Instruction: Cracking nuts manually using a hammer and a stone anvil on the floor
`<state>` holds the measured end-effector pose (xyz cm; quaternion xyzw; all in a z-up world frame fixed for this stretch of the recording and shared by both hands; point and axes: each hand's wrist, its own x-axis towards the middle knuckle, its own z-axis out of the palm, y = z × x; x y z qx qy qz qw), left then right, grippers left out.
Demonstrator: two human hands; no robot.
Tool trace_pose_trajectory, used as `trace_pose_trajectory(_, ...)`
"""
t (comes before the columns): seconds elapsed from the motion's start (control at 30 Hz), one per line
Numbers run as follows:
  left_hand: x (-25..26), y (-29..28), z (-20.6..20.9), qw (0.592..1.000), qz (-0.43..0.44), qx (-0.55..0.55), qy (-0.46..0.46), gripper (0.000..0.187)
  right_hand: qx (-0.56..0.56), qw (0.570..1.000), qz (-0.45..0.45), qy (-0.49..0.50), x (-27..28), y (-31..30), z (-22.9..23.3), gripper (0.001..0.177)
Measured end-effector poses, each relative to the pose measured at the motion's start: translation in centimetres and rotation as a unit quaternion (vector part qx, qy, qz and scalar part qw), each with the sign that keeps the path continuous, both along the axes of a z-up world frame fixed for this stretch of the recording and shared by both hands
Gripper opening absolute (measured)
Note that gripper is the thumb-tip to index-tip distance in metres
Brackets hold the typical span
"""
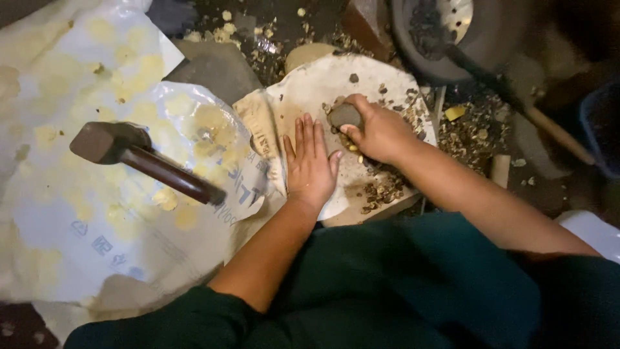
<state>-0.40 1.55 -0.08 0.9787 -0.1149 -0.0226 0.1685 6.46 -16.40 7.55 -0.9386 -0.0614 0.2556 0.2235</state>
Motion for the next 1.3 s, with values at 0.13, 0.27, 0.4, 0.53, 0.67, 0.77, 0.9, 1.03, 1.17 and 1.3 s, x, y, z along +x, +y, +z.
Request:
trace_pose_trajectory(0.13, 0.5, 0.0, -0.4, 1.0, -0.006, -0.008, -0.011, 0.076, -0.024, 0.999, 0.03, -0.035, 0.4, 0.0, 1.0, 0.055)
trace_pose_trajectory(0.27, -0.3, 0.3, -0.6, 0.999, 0.014, -0.023, -0.024, 0.07, -0.092, 0.975, 0.135, -0.148, -1.7, 1.7, -0.3, 0.055)
trace_pose_trajectory(0.4, -0.3, 0.2, -0.7, 0.998, 0.021, -0.045, -0.042, 0.071, -0.121, 0.948, 0.179, -0.233, -2.3, 1.8, -1.8, 0.045)
trace_pose_trajectory(0.53, 0.1, 0.1, -1.1, 0.998, 0.015, -0.031, -0.051, 0.071, -0.094, 0.97, 0.083, -0.206, 0.3, -1.4, -1.6, 0.055)
trace_pose_trajectory(0.67, -0.1, 0.0, -0.9, 0.998, 0.016, -0.038, -0.037, 0.073, -0.196, 0.966, 0.069, -0.151, 0.6, -2.9, -1.2, 0.064)
trace_pose_trajectory(0.77, -0.2, -0.1, -1.5, 0.999, 0.015, -0.032, -0.039, 0.071, -0.055, 0.904, 0.217, -0.363, 1.6, -2.7, -7.9, 0.021)
trace_pose_trajectory(0.9, 0.1, 0.2, -1.1, 0.998, 0.003, -0.033, -0.049, 0.071, 0.005, 0.886, 0.202, -0.418, -0.7, 0.6, -7.1, 0.015)
trace_pose_trajectory(1.03, -0.1, 0.6, -1.1, 0.996, -0.006, -0.082, -0.026, 0.071, 0.0, 0.939, 0.129, -0.318, -0.9, -0.8, -7.6, 0.015)
trace_pose_trajectory(1.17, -0.3, -0.1, 5.3, 0.953, -0.106, -0.272, -0.078, 0.053, -0.015, 0.986, -0.004, -0.166, -2.1, -4.8, -3.0, 0.027)
trace_pose_trajectory(1.3, -3.0, -3.1, 10.1, 0.738, -0.217, -0.605, 0.205, 0.019, 0.011, 0.983, -0.122, -0.138, -6.0, -9.5, -6.6, 0.025)
